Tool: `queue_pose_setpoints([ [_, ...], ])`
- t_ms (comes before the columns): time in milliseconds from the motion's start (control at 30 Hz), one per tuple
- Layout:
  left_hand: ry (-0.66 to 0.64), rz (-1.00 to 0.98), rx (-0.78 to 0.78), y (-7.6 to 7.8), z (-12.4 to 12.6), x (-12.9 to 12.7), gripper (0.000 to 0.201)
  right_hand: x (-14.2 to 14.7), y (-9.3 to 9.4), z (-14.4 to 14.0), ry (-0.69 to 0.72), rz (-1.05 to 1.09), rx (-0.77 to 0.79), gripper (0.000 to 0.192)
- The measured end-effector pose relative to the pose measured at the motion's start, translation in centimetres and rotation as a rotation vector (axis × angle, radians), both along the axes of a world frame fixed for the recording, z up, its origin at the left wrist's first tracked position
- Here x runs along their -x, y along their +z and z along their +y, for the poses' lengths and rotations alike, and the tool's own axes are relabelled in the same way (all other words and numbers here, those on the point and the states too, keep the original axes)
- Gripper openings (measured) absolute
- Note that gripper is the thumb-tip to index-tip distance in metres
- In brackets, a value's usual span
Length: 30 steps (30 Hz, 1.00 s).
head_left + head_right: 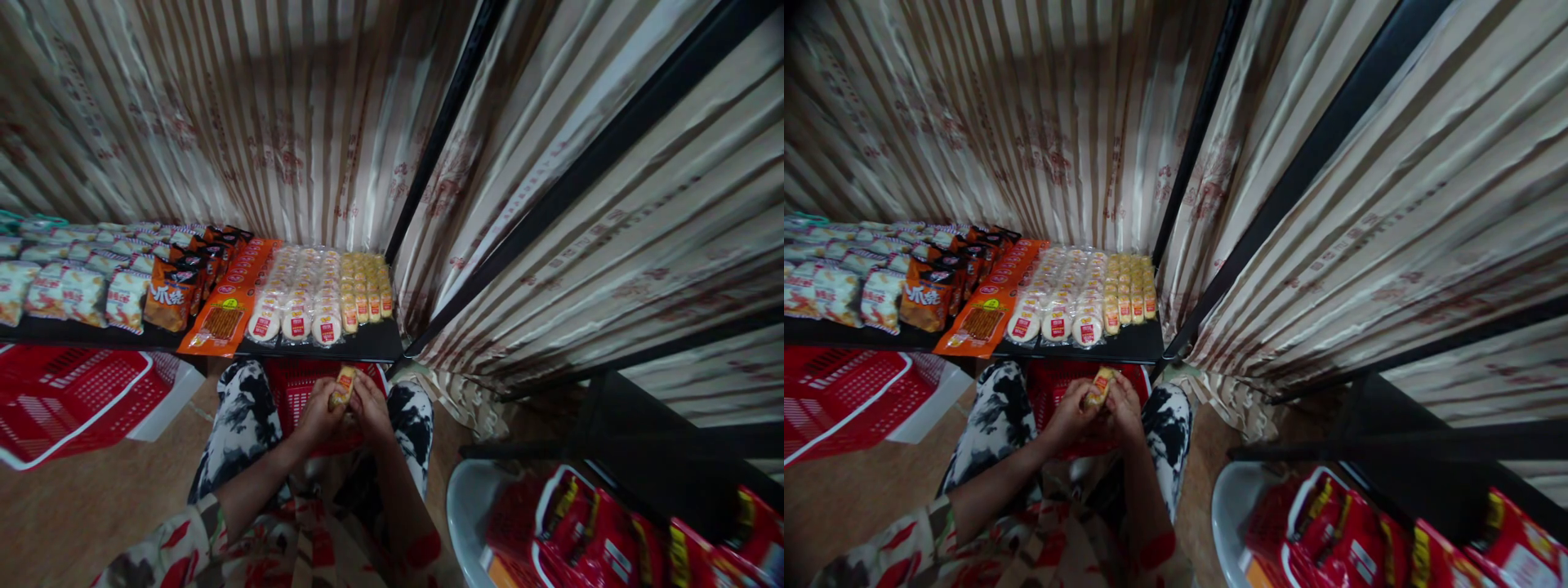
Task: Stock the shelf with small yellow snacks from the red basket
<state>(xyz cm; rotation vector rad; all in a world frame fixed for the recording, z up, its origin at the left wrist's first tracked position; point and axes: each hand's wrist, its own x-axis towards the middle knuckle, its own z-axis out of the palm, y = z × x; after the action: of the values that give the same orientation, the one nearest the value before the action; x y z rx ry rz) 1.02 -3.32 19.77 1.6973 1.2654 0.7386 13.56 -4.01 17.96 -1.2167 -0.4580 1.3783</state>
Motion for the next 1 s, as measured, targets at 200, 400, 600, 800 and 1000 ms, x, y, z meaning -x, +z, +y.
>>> queue_pose_setpoints([
  [200,-0.004,0.018,-0.007,-0.1,-0.2,0.1,0.02,0.1,0.6,0.2,-0.047,-0.025,-0.03,0.047],
  [400,0.104,-0.008,-0.035,0.5,0.5,0.3,0.029,-0.4,0.7,-0.1,-0.142,-0.074,0.028,0.048],
  [600,0.136,-0.047,-0.113,1.1,1.5,-0.2,0.036,-0.8,2.0,-0.6,-0.083,-0.027,-0.019,0.065],
  [800,0.136,-0.176,-0.072,1.2,2.7,-1.1,0.051,-0.7,2.1,-0.5,-0.154,0.068,-0.038,0.047],
  [1000,0.211,-0.205,0.089,1.1,3.4,-2.4,0.044,-0.6,1.0,-0.2,-0.188,0.042,-0.028,0.04],
])
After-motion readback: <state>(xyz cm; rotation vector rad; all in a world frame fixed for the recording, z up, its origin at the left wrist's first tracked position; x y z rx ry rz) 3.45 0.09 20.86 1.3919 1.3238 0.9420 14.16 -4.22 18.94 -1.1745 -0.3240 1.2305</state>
